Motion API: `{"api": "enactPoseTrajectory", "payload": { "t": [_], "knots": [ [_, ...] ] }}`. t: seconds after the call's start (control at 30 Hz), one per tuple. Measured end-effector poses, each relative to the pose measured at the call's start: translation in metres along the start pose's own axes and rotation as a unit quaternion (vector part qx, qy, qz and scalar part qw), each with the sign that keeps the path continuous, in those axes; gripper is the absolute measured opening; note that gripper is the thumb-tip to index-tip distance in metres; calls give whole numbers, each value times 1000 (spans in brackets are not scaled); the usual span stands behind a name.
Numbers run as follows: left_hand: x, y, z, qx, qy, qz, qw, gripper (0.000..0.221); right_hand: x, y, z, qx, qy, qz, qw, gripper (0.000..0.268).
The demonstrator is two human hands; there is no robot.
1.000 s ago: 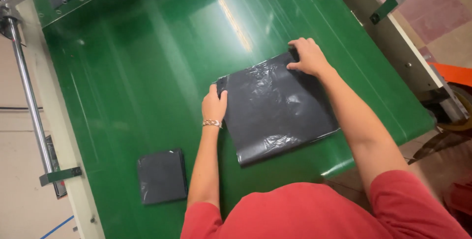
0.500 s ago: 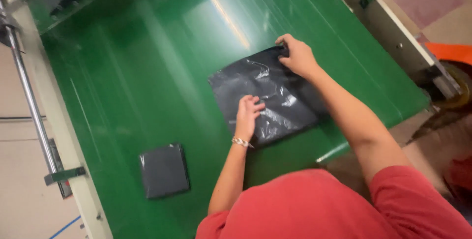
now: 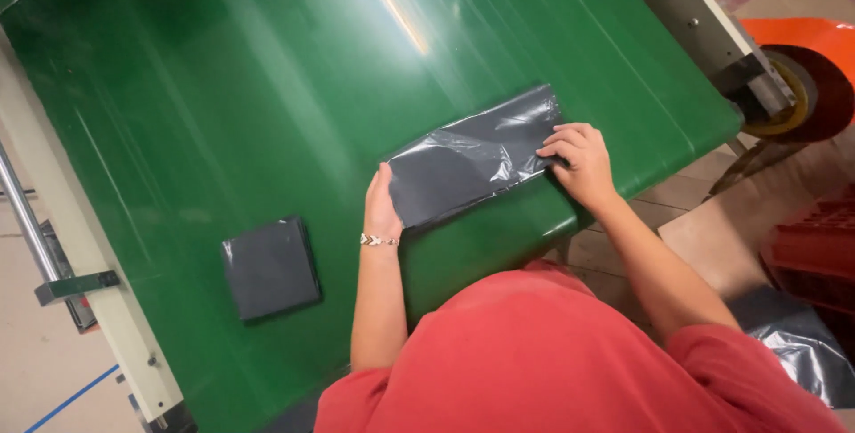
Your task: Folding plastic bags coming off a conveyor belt and stacking them into a crate.
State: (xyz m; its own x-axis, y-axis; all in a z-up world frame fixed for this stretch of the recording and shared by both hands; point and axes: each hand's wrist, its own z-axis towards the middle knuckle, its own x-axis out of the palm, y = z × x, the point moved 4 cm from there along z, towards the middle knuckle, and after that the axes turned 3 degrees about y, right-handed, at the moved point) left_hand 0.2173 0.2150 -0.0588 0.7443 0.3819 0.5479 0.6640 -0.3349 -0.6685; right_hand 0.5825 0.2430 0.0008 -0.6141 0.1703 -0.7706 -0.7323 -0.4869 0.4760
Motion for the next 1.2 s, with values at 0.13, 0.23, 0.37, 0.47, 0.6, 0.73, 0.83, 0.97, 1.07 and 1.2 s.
{"api": "enactPoseTrajectory", "payload": {
  "t": [0.13,0.23,0.37,0.47,0.6,0.73,0.83,0.97,1.07,1.2],
  "knots": [
    [-2,3,-12,57,-6,59,997,41,1,2,-5,0,-8,-17,1000,26],
    [13,-13,-49,118,-62,263,955,78,3,2,-6,-7,-1,-49,999,25],
    [43,-17,-99,359,-36,754,549,54,10,6,-7,-8,19,-156,988,21],
    [46,-1,-98,394,36,840,371,47,-1,52,6,-23,59,-228,972,26],
    [33,20,-67,528,94,809,240,15,44,102,-1,-166,106,-125,972,61],
    [62,31,-70,467,193,821,265,7,69,130,-33,-224,104,-42,968,57],
    [116,15,-95,271,356,809,380,19,66,130,-50,-249,98,67,961,33],
    [168,-7,-77,92,455,721,515,38,41,112,-62,-144,148,271,940,31],
    [146,9,-12,-97,410,627,656,52,25,105,-57,34,175,401,899,25],
    [39,87,113,-179,247,576,758,85,34,68,-66,399,82,503,762,20]
  ]
}}
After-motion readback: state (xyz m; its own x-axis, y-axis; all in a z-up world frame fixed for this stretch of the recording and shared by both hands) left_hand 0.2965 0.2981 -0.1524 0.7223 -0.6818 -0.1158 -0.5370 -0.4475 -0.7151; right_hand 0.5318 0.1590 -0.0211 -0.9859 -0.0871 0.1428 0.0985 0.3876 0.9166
